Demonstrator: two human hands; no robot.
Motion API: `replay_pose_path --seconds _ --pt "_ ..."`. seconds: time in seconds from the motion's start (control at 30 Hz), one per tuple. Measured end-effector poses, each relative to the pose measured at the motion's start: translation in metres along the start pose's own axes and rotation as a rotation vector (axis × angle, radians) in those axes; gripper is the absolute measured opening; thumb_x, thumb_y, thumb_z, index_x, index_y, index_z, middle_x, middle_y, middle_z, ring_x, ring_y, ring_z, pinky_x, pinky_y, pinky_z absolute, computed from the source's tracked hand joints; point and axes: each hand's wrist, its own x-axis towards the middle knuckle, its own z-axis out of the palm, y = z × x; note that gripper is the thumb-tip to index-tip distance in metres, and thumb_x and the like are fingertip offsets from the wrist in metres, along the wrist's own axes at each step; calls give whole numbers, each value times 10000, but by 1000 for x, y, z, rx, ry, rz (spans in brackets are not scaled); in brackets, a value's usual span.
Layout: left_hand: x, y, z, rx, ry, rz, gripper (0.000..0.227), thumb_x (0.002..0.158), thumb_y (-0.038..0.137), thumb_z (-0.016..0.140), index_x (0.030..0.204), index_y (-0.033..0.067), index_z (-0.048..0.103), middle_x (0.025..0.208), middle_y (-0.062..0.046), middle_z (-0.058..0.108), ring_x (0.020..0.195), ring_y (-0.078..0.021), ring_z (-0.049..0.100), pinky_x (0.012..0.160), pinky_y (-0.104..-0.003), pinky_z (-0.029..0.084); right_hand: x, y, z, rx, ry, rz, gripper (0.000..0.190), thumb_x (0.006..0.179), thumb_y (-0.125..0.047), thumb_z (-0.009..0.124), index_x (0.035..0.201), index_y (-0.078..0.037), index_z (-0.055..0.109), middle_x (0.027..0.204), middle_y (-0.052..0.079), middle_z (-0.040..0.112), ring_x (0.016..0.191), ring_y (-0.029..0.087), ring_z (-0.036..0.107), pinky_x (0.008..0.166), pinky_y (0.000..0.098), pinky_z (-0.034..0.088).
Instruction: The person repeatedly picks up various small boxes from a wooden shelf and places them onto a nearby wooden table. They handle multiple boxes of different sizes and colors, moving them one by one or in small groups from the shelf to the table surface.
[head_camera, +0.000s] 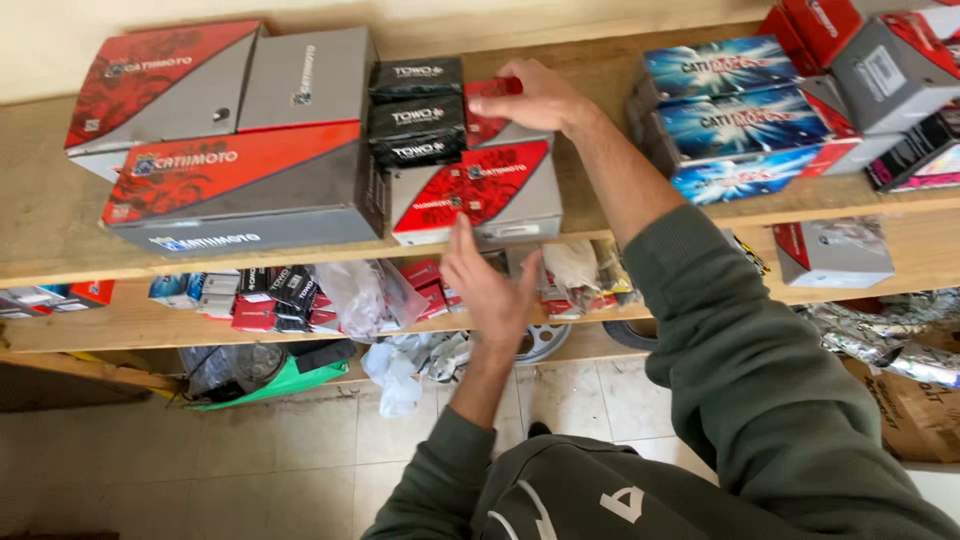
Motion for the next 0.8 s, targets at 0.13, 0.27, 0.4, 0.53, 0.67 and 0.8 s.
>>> replay_pose_path --seconds 0.13,0.27,0.4,0.53,0.67,0.8 --pt "-5 -6 21 -10 93 50 1294 659 512 970 1610 37 232 1584 -206 433 1324 -388 442 1086 -542 412 -1 15 13 12 -3 3 607 853 -574 754 1265 -159 592 1299 76 572 1174 226 555 985 431 452" --pt "-19 0 28 -120 34 88 1464 552 395 1068 1582 -6 109 1641 -233 329 1465 -424 366 1213 -554 305 -19 20 19 11 -39 126 619 835 -619 708 1297 -227 586 1407 88 540 1170 241 614 942 442 513" --pt "-20 -6 34 -56 132 207 1592 496 557 1056 1607 7 57 1640 -251 278 1512 -423 361 1228 -565 355 -30 36 24 16 183 -33 583 802 -579 818 1174 -154 676 1188 85 648 1083 238 603 898 381 462" --pt "-8 -9 31 56 266 439 1102 561 303 936 1483 125 360 1599 -244 241 1472 -435 316 1188 -657 407 -48 13 0 -113 -70 63 1030 654 -710 812 1433 -121 485 1353 128 510 1284 290 461 1051 471 430" --pt "12 -16 12 82 254 523 313 954 448 627 1183 238 661 1442 -96 529 1399 -388 477 1167 -607 348 -44 -4 -20 -377 -223 1 1193 694 -762 731 1608 -156 261 1573 195 297 1465 412 205 1160 672 195" --pt "15 -27 -37 -95 68 846 231 1058 131 520 1197 4 653 1346 -199 607 1295 -518 542 1038 -575 543 -41 -25 -25 -472 -430 -99 1265 670 -429 894 1645 -210 117 1608 138 261 1465 357 278 1109 491 365"
